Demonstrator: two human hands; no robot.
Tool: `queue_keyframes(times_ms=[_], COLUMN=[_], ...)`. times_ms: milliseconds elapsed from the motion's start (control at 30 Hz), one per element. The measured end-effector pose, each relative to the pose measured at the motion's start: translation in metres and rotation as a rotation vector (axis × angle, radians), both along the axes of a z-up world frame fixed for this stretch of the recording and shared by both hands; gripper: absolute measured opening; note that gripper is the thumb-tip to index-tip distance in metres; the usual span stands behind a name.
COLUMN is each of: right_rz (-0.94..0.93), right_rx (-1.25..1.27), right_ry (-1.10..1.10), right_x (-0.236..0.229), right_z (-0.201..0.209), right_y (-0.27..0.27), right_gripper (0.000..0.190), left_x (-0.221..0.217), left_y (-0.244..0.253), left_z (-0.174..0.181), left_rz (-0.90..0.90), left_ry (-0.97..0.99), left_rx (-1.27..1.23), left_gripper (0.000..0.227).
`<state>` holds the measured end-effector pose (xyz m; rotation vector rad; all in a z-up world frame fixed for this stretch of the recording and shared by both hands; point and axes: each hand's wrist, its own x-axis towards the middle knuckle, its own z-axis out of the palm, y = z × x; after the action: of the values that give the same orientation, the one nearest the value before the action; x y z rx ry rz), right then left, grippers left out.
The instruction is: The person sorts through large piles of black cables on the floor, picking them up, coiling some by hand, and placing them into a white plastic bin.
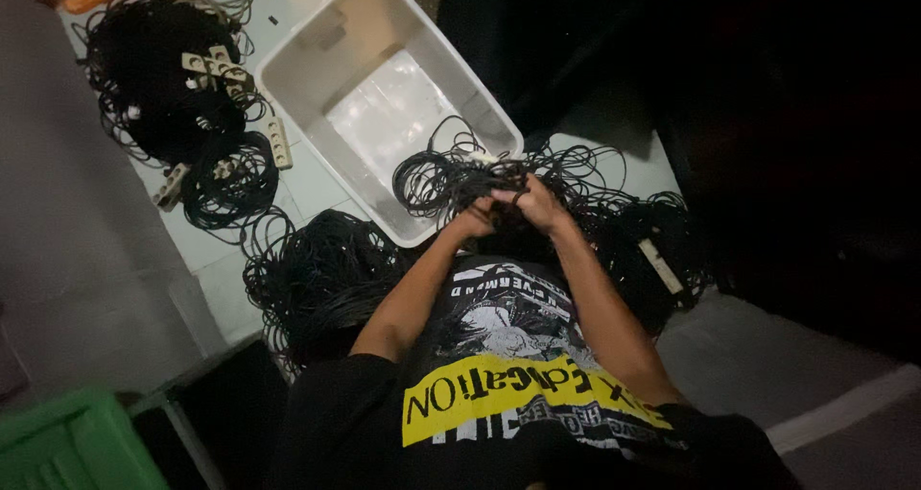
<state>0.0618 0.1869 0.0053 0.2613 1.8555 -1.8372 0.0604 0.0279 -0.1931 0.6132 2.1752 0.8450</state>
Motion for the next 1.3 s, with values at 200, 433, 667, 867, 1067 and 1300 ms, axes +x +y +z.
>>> queue_keyframes(times_ms=[200, 433, 667, 867, 1067, 1300], right_rz=[0.148, 0.225, 0.211, 0.234, 0.288, 0.428], right_rx=[0.069, 0.525, 0.338, 0.373, 0.42, 0.547], right_ry=[0.027, -0.131, -0.027, 0.002, 0.125, 0.379], right_x=[0.004, -0.007, -0.007, -0.007, -0.009, -0.049], right_z=[0.016, 0.038, 0.04, 0.035, 0.033, -0.002], right_y=[-0.003, -0.013, -0.009, -0.009, -0.009, -0.012], right_gripper=[0.044, 0.049, 0.037, 0.029, 0.023, 0.071], left_x=[0.009, 0.015, 0.02, 0.023, 0.04, 0.034], left_y=[0.021, 0.029, 0.025, 0.026, 0.023, 0.024], left_z=[0.009, 0.011, 0.01, 0.004, -0.009, -0.005], left_rz=[-0.01, -0.017, 0.045, 0.161, 0.019, -0.089], left_ry=[0.134, 0.165, 0.191, 0.176, 0.289, 0.303], left_rx=[0.128, 0.062, 0.022, 0.034, -0.046, -0.022], left_gripper=[0.054, 0.048, 0.043, 0.036, 0.031, 0.021])
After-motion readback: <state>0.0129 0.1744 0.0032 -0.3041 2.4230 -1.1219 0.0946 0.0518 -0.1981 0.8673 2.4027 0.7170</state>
